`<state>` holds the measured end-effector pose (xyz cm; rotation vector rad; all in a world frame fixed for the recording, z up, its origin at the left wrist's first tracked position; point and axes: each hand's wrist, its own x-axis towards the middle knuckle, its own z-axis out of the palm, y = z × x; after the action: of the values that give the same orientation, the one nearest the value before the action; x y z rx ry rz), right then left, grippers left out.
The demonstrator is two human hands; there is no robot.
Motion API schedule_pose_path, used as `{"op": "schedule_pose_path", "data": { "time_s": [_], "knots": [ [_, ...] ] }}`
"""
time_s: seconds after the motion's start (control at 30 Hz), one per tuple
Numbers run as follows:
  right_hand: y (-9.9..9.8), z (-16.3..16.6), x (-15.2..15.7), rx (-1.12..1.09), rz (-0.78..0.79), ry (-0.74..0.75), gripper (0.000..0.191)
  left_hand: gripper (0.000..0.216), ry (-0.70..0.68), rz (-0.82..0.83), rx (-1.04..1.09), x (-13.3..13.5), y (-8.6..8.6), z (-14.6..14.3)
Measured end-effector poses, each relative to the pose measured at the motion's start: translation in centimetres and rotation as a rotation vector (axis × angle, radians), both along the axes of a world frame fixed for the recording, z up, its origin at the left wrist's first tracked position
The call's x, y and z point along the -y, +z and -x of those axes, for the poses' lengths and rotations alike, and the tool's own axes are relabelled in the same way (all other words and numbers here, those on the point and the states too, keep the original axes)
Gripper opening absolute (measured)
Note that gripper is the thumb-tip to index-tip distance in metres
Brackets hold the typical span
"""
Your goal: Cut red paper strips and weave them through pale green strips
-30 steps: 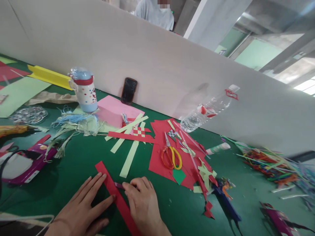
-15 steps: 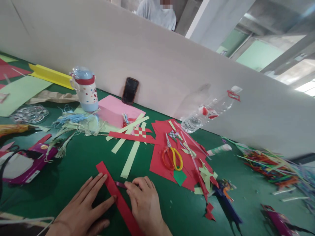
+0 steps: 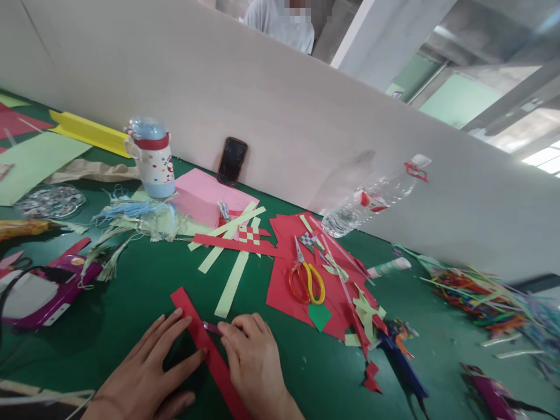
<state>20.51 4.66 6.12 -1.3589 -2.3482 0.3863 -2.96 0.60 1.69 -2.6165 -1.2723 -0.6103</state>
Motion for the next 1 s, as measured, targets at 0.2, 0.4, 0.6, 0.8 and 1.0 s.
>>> {"op": "schedule_pose_path", "data": {
  "time_s": [0.2, 0.4, 0.6, 0.8, 1.0],
  "knots": [
    [-0.24, 0.15, -0.12, -0.014, 0.003, -0.009, 0.026, 0.053, 0.013, 0.025, -0.010, 0.14, -0.25, 0.01],
    [-0.39, 0.21, -0.26, -0.015, -0.013, 0.003, 0.026, 0.054, 0.016, 0.009, -0.032, 0.03, 0.13, -0.07],
    [-0.54, 0.20, -0.37, -0.029, -0.029, -0.006, 0.026, 0.054, 0.010, 0.002, -0.037, -0.14, 0.46, -0.08],
    [-0.56, 0.44, -0.46, -0.036, -0.039, -0.001, 0.025, 0.052, 0.007, -0.001, -0.017, -0.21, 0.63, -0.42],
    [-0.41, 0.34, -0.62, -0.052, -0.044, -0.008, 0.025, 0.049, 0.030, 0.030, -0.001, -0.08, 0.36, -0.41]
  ]
}}
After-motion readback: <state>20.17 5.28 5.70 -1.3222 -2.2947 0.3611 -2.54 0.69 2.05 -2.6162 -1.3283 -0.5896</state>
